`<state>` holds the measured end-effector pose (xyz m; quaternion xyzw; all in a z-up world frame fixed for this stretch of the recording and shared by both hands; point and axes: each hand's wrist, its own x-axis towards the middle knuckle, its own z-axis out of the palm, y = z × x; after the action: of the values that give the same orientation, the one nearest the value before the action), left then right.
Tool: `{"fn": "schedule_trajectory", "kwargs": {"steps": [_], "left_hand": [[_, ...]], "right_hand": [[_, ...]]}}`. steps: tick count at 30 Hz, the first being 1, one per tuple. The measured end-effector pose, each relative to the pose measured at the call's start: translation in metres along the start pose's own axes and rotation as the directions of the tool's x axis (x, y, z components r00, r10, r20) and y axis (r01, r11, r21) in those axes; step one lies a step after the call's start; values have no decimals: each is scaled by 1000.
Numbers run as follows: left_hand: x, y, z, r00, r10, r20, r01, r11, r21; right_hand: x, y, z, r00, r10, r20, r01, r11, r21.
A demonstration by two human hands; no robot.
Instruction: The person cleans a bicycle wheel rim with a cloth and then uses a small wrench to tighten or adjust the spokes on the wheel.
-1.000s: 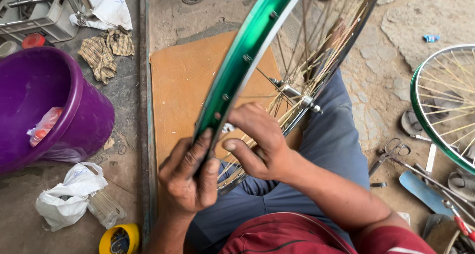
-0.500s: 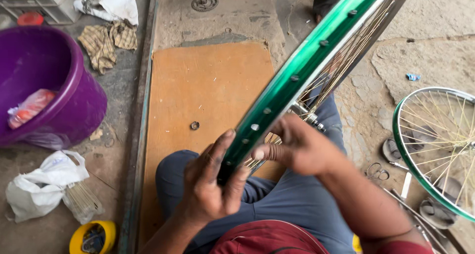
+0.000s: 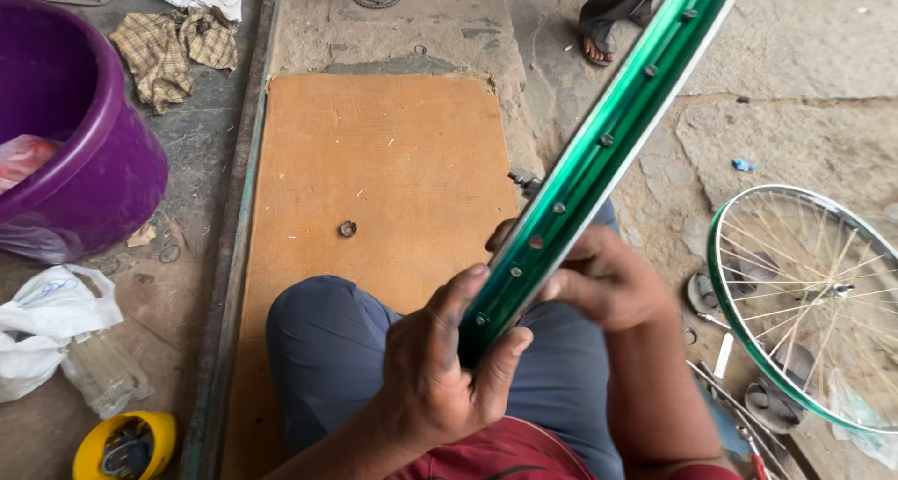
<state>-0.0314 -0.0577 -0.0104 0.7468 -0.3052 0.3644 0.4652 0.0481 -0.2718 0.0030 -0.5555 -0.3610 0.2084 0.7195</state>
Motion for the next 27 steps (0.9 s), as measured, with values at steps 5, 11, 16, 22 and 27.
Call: {"fn": "schedule_trajectory", "kwargs": {"steps": [5,11,16,22,27], "left_hand": [[12,-13,-5,997,-74,4,74,997,12],[23,-23,-7,996,-18,83,21,999,-46],[20,-19,-1,992,-47,119,57,995,-82],[24,-12,2,988,3,152,21,988,-153],[34,-18,4,991,-97,89,108,986,-129]], "right_hand": [[0,54,17,807,-274,-523,168,956,-242],[10,40,5,864,-360,-352,270,921,-280],[-1,79,-6,751,-481,-452,217,827,-519],[-15,60,-66,923,-225,-312,223,974,-42],[12,84,-6,540,-591,-600,193,780,-595]]}}
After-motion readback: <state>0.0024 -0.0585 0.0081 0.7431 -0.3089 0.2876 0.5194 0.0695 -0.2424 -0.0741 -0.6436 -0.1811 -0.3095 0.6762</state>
